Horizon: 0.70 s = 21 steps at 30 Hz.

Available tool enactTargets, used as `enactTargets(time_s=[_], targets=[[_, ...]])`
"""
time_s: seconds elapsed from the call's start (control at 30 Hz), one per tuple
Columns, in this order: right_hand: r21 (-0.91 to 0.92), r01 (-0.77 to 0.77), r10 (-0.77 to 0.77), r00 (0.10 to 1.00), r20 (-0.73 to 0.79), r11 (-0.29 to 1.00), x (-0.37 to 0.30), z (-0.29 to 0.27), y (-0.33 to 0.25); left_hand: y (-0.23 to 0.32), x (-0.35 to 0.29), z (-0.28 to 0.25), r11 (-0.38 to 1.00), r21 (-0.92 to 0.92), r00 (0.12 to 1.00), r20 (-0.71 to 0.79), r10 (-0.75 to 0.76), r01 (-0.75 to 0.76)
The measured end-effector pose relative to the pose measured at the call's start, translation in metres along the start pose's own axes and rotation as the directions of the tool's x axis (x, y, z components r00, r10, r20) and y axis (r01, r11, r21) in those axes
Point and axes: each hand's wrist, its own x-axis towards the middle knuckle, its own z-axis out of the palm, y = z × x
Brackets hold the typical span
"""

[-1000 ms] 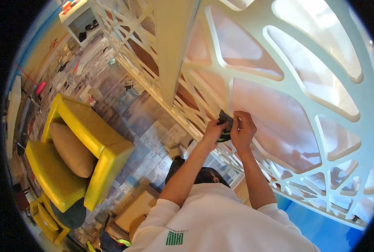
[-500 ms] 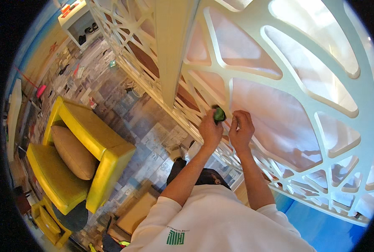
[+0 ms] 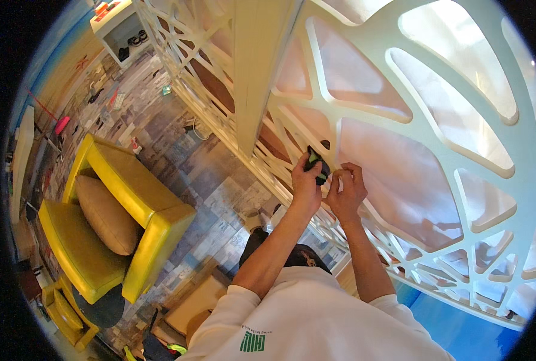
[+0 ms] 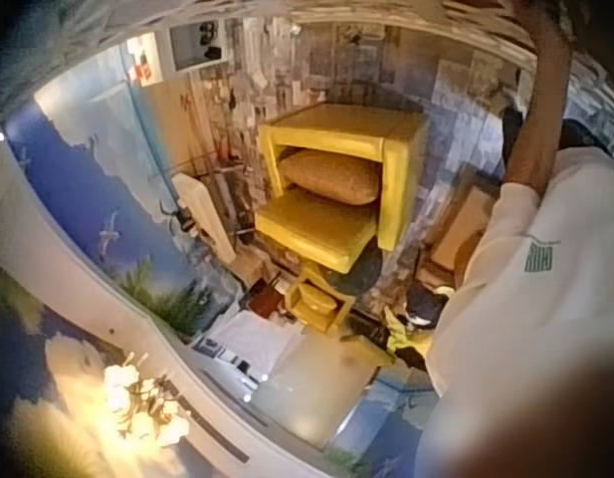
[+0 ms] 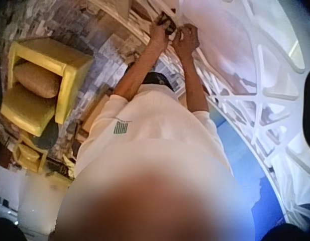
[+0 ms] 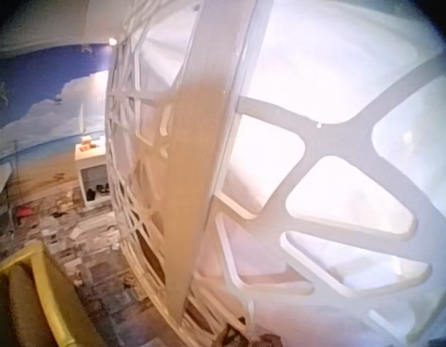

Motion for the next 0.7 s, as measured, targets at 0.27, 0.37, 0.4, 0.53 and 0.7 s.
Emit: enactTargets(time_s=[0.27,0.37,0.4,0.53,0.7], targets=[[-0.038,0.057,-0.056,0.998,0.010,0.998,-0.005,0.001,0.004,0.049,0.033,0.000,0.964,-0.247,0.993,-0.090,0.081,-0.101],[-0.067,0.080,-0.080,0.997,0.005,0.995,-0.004,0.002,0.004,0.040,0.028,-0.001,0.973,-0.110,0.976,-0.094,0.195,-0.205],[-0.078,0.089,-0.089,0.996,0.008,0.993,-0.004,0.002,0.003,0.035,0.024,-0.002,0.963,-0.070,0.965,-0.050,0.258,-0.261],[-0.134,0.084,-0.082,0.996,0.022,0.987,-0.004,0.002,0.000,0.017,0.009,-0.010,0.809,0.245,0.844,0.113,0.524,-0.534],[-0.108,0.069,-0.068,0.998,0.016,0.992,-0.003,0.004,-0.001,-0.003,-0.007,-0.028,0.592,0.654,0.881,0.325,0.344,-0.472]])
